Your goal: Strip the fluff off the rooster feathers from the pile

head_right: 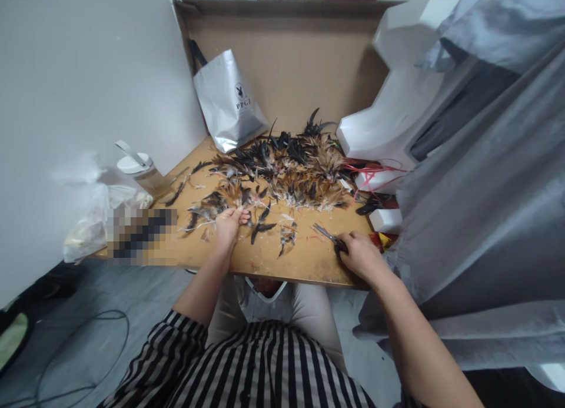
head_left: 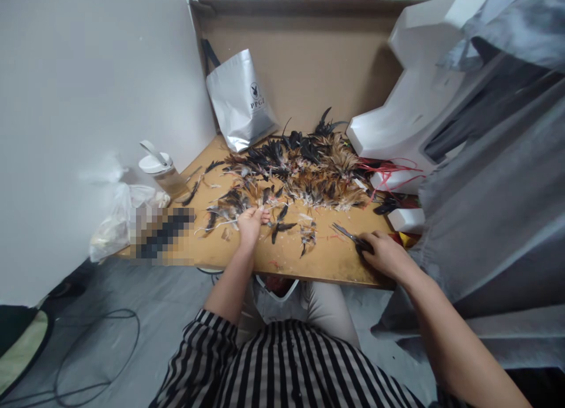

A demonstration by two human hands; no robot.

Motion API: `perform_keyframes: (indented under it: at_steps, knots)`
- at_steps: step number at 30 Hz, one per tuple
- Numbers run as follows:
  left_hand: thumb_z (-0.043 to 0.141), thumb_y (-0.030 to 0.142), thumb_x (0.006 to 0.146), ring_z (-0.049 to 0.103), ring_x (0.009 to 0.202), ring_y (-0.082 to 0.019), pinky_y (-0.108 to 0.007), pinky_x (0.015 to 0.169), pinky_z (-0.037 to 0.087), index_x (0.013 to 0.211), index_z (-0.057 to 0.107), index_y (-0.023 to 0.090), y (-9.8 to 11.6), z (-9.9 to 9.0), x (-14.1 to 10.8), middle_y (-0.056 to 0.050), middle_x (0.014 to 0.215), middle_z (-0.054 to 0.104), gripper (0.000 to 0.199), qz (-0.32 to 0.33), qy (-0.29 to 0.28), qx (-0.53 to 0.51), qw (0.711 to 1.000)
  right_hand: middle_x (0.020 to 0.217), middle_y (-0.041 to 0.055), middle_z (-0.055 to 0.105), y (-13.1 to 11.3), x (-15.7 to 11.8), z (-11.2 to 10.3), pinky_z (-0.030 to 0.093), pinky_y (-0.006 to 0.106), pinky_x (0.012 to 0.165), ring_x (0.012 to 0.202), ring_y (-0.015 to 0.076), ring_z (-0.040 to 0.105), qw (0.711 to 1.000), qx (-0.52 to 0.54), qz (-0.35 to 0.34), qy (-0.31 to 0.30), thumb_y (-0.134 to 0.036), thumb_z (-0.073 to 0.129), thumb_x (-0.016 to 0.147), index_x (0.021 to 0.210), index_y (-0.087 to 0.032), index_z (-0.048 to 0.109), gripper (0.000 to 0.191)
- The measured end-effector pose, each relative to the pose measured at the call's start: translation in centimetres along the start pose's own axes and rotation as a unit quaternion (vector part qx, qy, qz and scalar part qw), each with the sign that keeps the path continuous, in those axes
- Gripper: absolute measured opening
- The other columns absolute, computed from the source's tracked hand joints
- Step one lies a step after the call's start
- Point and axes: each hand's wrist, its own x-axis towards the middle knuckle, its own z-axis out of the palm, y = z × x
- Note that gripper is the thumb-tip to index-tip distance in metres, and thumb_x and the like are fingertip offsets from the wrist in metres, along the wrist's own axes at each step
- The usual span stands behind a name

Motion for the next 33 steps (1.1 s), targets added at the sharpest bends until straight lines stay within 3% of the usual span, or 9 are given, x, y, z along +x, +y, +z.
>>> perform_keyframes:
  at_steps: [7, 11, 14, 17, 20, 24, 25, 27, 33]
  knots:
    - [0.061, 0.031, 0.067, 0.056, 0.048, -0.008, -0.020, 0.048, 0.046, 0.064, 0.061, 0.010, 0.2, 0.0, -0.1, -0.005, 0.062, 0.064, 0.022, 0.000, 0.009, -0.010, 1.000, 0.091, 0.0098, 0.060, 0.5, -0.5, 0.0, 0.037, 0.027, 0.063, 0.078, 0.0202, 0.057, 0.998, -0.001, 0.056, -0.006, -0.018, 0.051, 0.066, 0.109, -0.021, 0.055, 0.043]
    - [0.061, 0.030, 0.067, 0.056, 0.048, -0.008, -0.020, 0.048, 0.046, 0.064, 0.061, 0.010, 0.0, 0.1, 0.0, -0.006, 0.063, 0.064, 0.021, 0.000, 0.013, -0.013, 1.000, 0.086, 0.0077, 0.062, 1.7, -0.5, 0.7, 0.041, 0.026, 0.064, 0.074, 0.0174, 0.058, 0.981, 0.177, 0.078, 0.007, -0.021, 0.055, 0.065, 0.115, -0.017, 0.050, 0.051]
    - [0.061, 0.031, 0.067, 0.057, 0.049, -0.009, -0.020, 0.048, 0.046, 0.064, 0.061, 0.010, -0.1, 0.1, 0.1, -0.006, 0.064, 0.065, 0.021, 0.002, 0.014, -0.017, 1.000, 0.086, 0.0092, 0.063, 2.0, -0.6, 1.1, 0.043, 0.024, 0.058, 0.068, 0.0154, 0.057, 0.916, 0.382, 0.120, 0.014, -0.028, 0.059, 0.065, 0.115, -0.013, 0.048, 0.053]
    - [0.061, 0.031, 0.067, 0.057, 0.048, -0.009, -0.020, 0.047, 0.046, 0.064, 0.061, 0.010, -0.1, 0.1, 0.1, -0.006, 0.063, 0.065, 0.022, 0.003, 0.015, -0.019, 1.000, 0.086, 0.0100, 0.062, 0.4, -0.7, 0.7, 0.042, 0.022, 0.051, 0.064, 0.0146, 0.057, 0.811, 0.567, 0.146, 0.001, -0.035, 0.063, 0.064, 0.114, -0.013, 0.047, 0.057]
    - [0.061, 0.031, 0.067, 0.056, 0.048, -0.009, -0.021, 0.048, 0.047, 0.064, 0.060, 0.010, 0.0, 0.2, 0.0, -0.006, 0.063, 0.064, 0.022, 0.004, 0.012, -0.018, 1.000, 0.091, 0.0079, 0.061, -3.1, -0.5, 0.0, 0.043, 0.021, 0.052, 0.075, 0.0162, 0.059, 0.712, 0.695, 0.102, -0.008, -0.035, 0.067, 0.064, 0.112, -0.020, 0.047, 0.055]
    - [0.061, 0.031, 0.067, 0.057, 0.048, -0.009, -0.020, 0.048, 0.047, 0.064, 0.060, 0.009, 0.0, 0.2, 0.0, -0.006, 0.062, 0.064, 0.022, 0.010, 0.014, -0.019, 1.000, 0.078, 0.0057, 0.061, -8.8, 0.6, -0.1, 0.038, 0.019, 0.047, 0.065, 0.0134, 0.057, 0.649, 0.756, 0.038, -0.068, -0.036, 0.067, 0.063, 0.106, -0.018, 0.054, 0.048]
    - [0.061, 0.031, 0.067, 0.057, 0.048, -0.009, -0.020, 0.047, 0.047, 0.064, 0.060, 0.009, -0.1, 0.2, 0.0, -0.006, 0.062, 0.064, 0.022, 0.010, 0.015, -0.020, 1.000, 0.072, 0.0049, 0.061, -10.1, 1.0, 0.1, 0.036, 0.018, 0.045, 0.061, 0.0126, 0.056, 0.643, 0.761, 0.023, -0.083, -0.038, 0.067, 0.063, 0.106, -0.017, 0.055, 0.049]
    - [0.061, 0.031, 0.067, 0.057, 0.048, -0.009, -0.020, 0.047, 0.046, 0.064, 0.060, 0.009, -0.1, 0.1, 0.0, -0.006, 0.062, 0.064, 0.022, 0.009, 0.018, -0.022, 1.000, 0.066, 0.0038, 0.060, -12.2, 1.8, 0.4, 0.031, 0.017, 0.040, 0.056, 0.0112, 0.054, 0.659, 0.744, 0.006, -0.110, -0.038, 0.066, 0.064, 0.107, -0.015, 0.055, 0.050]
    - [0.061, 0.031, 0.067, 0.056, 0.048, -0.009, -0.020, 0.048, 0.046, 0.065, 0.061, 0.010, 0.0, 0.0, -0.1, -0.005, 0.061, 0.063, 0.021, 0.028, 0.021, -0.042, 0.999, 0.059, -0.0031, 0.054, -15.3, 3.8, 0.3, 0.029, 0.017, 0.043, 0.045, 0.0050, 0.041, 0.775, 0.613, -0.033, -0.150, -0.036, 0.066, 0.063, 0.106, -0.015, 0.058, 0.048]
